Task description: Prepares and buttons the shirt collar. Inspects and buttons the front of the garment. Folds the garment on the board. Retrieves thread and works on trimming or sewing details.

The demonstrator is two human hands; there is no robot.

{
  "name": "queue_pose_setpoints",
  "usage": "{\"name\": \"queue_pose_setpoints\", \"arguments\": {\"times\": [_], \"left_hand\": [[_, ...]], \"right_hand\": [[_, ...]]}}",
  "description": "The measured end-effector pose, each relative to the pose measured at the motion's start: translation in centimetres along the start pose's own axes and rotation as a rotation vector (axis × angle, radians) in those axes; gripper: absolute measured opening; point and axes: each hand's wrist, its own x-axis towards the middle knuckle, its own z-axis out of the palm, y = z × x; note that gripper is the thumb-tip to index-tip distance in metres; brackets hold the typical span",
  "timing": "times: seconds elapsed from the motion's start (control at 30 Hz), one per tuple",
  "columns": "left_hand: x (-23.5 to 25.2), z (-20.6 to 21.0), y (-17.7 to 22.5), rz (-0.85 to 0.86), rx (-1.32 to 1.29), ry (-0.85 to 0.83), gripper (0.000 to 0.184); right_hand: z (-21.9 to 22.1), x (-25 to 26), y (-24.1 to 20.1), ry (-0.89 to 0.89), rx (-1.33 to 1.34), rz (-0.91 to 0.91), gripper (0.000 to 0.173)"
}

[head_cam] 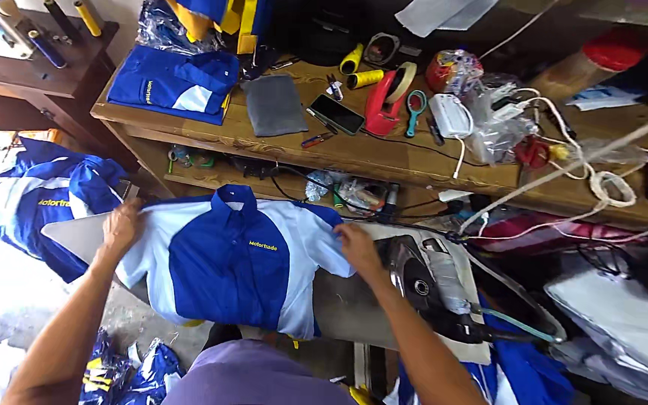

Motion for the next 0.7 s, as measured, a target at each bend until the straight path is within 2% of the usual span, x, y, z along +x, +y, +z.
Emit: {"name": "queue_pose_setpoints", "arguments": {"times": [0.07, 0.13, 0.23, 0.3, 0.37, 0.47, 0.5, 0.57, 0.63, 0.7], "left_hand": [[2.5, -1.4, -0.9, 0.036, -0.009, 0.103, 0.031], [4.8, -2.0, 0.1, 0.009, -0.018, 0.171, 0.028], [6.1, -0.1, 2.2, -0.026, -0.031, 0.26, 0.031], [4.7, 1.9, 3.5, 0.036, -0.125, 0.301, 0.042], [1.7, 4.3, 5.1, 0.065, -0.271, 0.199, 0.043], [-3.2, 8.5, 6.8, 0.045, -0.596, -0.206, 0.034], [-4.8, 9.5, 7.3, 0.013, -0.66, -0.305, 0.033], [-7.8, 10.3, 8.5, -0.041, -0.695, -0.404, 0.032], [-10.6, 10.4, 9.7, -0.034, -0.648, -0.473, 0.032], [-13.3, 10.8, 10.7, 0.059, -0.53, -0.489, 0.032]], "right_hand": [[-3.7, 2.5, 0.6, 0.129, 0.002, 0.019, 0.021], [-6.1, 5.8, 1.5, 0.286, -0.001, 0.074, 0.019], [-5.7, 8.4, 1.1, 0.392, -0.044, 0.197, 0.023], [-3.6, 8.2, 0.3, 0.377, -0.084, 0.143, 0.04], [-0.8, 6.8, -2.8, 0.295, 0.008, 0.048, 0.047], [5.7, 2.7, -9.6, -0.107, 0.292, -0.072, 0.049], [7.5, 1.1, -12.2, -0.243, 0.325, -0.099, 0.055], [10.3, -1.1, -16.2, -0.396, 0.271, -0.133, 0.064], [11.8, -2.0, -17.9, -0.444, 0.183, -0.132, 0.053], [12.5, -2.2, -17.6, -0.378, 0.235, -0.114, 0.035]]}}
